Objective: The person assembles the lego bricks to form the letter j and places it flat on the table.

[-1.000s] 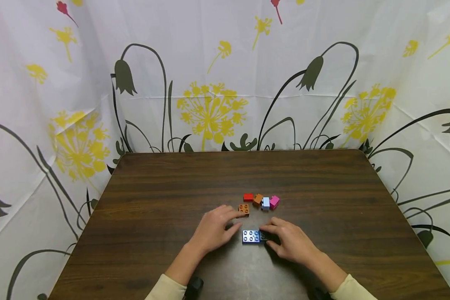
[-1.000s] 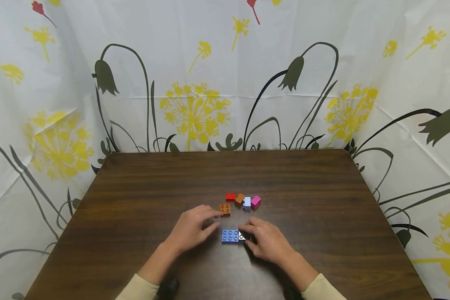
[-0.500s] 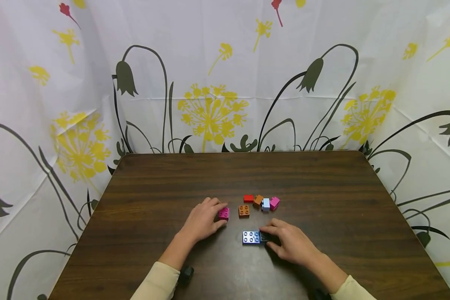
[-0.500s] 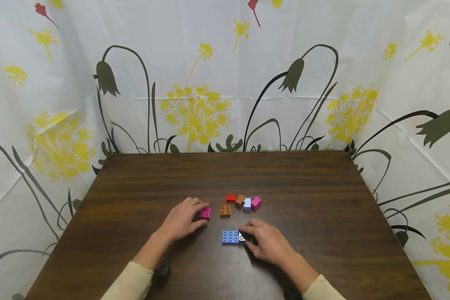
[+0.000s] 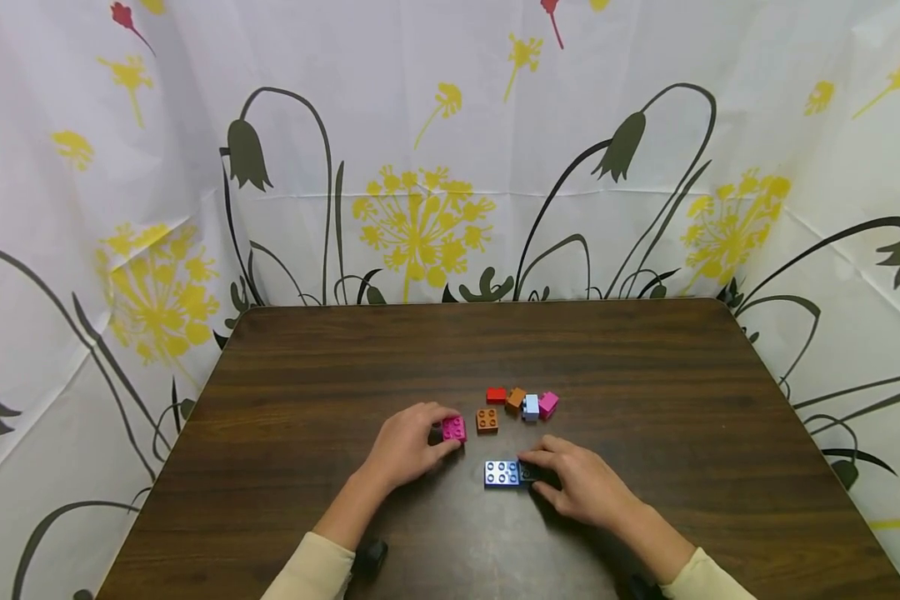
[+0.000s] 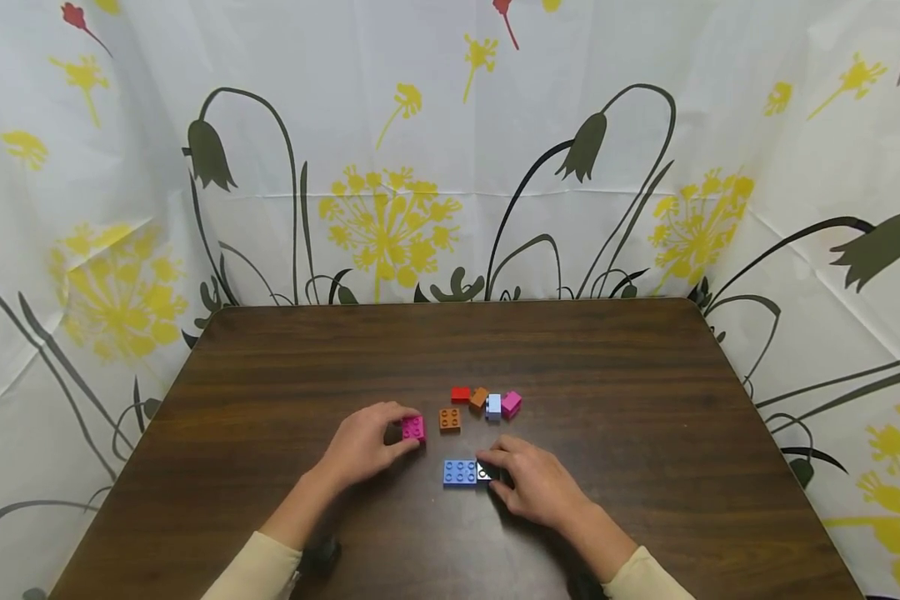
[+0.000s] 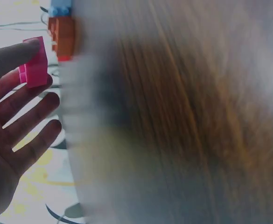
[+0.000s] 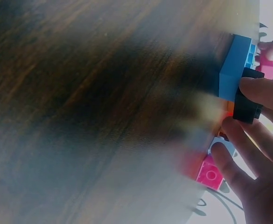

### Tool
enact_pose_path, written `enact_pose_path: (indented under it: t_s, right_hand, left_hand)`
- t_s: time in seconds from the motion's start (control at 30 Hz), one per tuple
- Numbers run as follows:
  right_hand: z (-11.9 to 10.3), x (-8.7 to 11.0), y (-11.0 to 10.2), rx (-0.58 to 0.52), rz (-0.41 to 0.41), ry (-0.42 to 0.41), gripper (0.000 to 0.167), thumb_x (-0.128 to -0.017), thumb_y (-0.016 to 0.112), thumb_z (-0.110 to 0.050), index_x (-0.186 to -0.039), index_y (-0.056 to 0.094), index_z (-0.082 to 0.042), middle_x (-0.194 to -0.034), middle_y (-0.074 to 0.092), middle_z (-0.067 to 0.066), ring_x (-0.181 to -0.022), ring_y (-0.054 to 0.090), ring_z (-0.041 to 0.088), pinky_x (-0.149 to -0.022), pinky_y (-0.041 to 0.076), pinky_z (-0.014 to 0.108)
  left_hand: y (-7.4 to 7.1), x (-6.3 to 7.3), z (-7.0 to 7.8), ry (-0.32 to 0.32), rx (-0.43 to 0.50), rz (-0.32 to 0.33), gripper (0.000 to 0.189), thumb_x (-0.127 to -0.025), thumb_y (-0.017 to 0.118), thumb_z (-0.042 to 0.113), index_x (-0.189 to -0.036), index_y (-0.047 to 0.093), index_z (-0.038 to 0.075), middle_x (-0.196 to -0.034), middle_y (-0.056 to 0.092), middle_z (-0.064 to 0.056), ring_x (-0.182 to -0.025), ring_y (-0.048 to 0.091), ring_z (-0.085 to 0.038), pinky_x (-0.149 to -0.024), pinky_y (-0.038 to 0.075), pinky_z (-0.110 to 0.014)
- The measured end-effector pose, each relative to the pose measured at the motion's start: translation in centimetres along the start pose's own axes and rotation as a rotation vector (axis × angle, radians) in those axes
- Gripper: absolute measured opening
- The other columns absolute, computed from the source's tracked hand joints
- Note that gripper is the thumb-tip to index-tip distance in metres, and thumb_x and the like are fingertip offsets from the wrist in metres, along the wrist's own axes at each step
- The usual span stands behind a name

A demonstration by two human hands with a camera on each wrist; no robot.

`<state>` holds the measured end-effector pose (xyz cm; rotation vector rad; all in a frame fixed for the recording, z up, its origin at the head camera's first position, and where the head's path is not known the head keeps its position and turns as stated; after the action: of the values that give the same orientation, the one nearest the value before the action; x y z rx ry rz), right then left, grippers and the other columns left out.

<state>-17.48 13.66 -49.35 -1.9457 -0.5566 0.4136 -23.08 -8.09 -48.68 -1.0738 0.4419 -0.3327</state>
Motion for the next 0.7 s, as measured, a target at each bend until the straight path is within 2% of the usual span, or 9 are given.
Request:
enact_pose_path:
  t_s: [0.13, 0.3, 0.47, 0.7]
  right_hand:
    - [-0.1, 0.0, -0.1, -0.007, 0.0, -0.005, 0.042, -0.085, 0.078, -0.022, -0.125, 0.069, -0.015, -0.103, 0.058, -0.005, -0.082, 0.054, 0.01, -0.072, 0.05, 0.03]
    - [-0.2, 0.0, -0.2, -0.013, 0.015, -0.024, 0.041, -0.084, 0.078, -0.021, -0.124, 0.069, -0.014, -0.104, 0.059, -0.005, -0.083, 0.057, 0.013, -0.073, 0.05, 0.032]
    - [-0.3, 0.0, -0.2, -0.011, 0.03, -0.041, 0.041, -0.084, 0.078, -0.021, -0.124, 0.069, -0.014, -0.104, 0.059, -0.005, -0.084, 0.057, 0.013, -0.074, 0.051, 0.032]
    - [-0.4, 0.2, -0.4, -0.009, 0.079, -0.086, 0.041, -0.082, 0.079, -0.017, -0.122, 0.07, -0.012, -0.103, 0.06, -0.003, -0.083, 0.058, 0.013, -0.073, 0.051, 0.033]
  left_hand:
    - [-0.1, 0.7, 1.8, 0.072, 0.072, -0.025, 0.037, -0.086, 0.077, 0.035, -0.118, 0.071, 0.018, -0.103, 0.068, 0.007, -0.091, 0.064, -0.012, -0.078, 0.052, -0.034]
    - [1.0, 1.4, 3.5, 0.14, 0.08, -0.083, 0.038, -0.087, 0.075, 0.037, -0.12, 0.071, 0.018, -0.106, 0.068, 0.006, -0.098, 0.063, -0.013, -0.084, 0.052, -0.036]
    - [2.1, 1.6, 4.1, 0.152, 0.049, -0.098, 0.038, -0.086, 0.075, 0.04, -0.119, 0.071, 0.019, -0.11, 0.068, 0.004, -0.102, 0.063, -0.013, -0.086, 0.051, -0.038]
    - [2.6, 1.6, 4.4, 0.162, 0.061, -0.099, 0.038, -0.087, 0.074, 0.041, -0.119, 0.071, 0.022, -0.112, 0.068, 0.005, -0.103, 0.062, -0.011, -0.085, 0.052, -0.036]
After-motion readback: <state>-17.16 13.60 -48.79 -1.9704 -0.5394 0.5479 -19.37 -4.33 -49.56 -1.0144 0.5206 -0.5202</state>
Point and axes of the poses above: each hand's wrist, its own x-axis away from the middle knuckle, its own y-axis out of the palm, z = x × y, the point moved 7 cm from there along -x, towards the middle knuckle
